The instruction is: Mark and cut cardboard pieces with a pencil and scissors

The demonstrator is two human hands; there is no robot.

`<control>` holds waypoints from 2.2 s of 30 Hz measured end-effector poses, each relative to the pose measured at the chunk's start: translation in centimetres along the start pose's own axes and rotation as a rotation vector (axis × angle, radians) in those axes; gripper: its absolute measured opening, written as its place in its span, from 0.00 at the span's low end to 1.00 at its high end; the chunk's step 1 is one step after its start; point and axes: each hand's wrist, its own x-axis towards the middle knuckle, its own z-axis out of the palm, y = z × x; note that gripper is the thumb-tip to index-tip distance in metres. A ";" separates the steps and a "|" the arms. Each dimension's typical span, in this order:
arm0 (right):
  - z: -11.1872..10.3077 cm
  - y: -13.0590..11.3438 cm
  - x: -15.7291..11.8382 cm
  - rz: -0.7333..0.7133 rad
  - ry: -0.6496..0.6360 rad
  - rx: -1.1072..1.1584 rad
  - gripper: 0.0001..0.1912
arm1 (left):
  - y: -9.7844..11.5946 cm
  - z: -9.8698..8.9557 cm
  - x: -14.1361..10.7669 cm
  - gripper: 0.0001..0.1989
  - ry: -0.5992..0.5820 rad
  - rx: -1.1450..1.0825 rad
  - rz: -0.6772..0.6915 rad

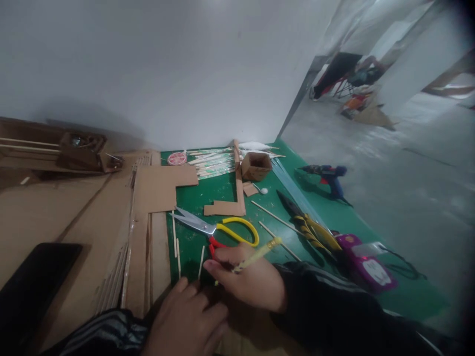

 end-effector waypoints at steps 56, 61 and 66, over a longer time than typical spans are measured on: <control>-3.5 1.6 -5.0 0.170 -0.079 -0.326 0.19 | 0.6 0.1 -0.4 0.10 -0.084 0.060 -0.021; -2.9 0.9 -4.3 0.099 -0.043 -0.237 0.19 | 0.6 0.0 -0.4 0.08 -0.121 0.083 -0.050; -1.9 0.3 -3.1 0.055 -0.025 -0.162 0.20 | 0.8 -0.3 -0.3 0.07 -0.125 0.059 -0.051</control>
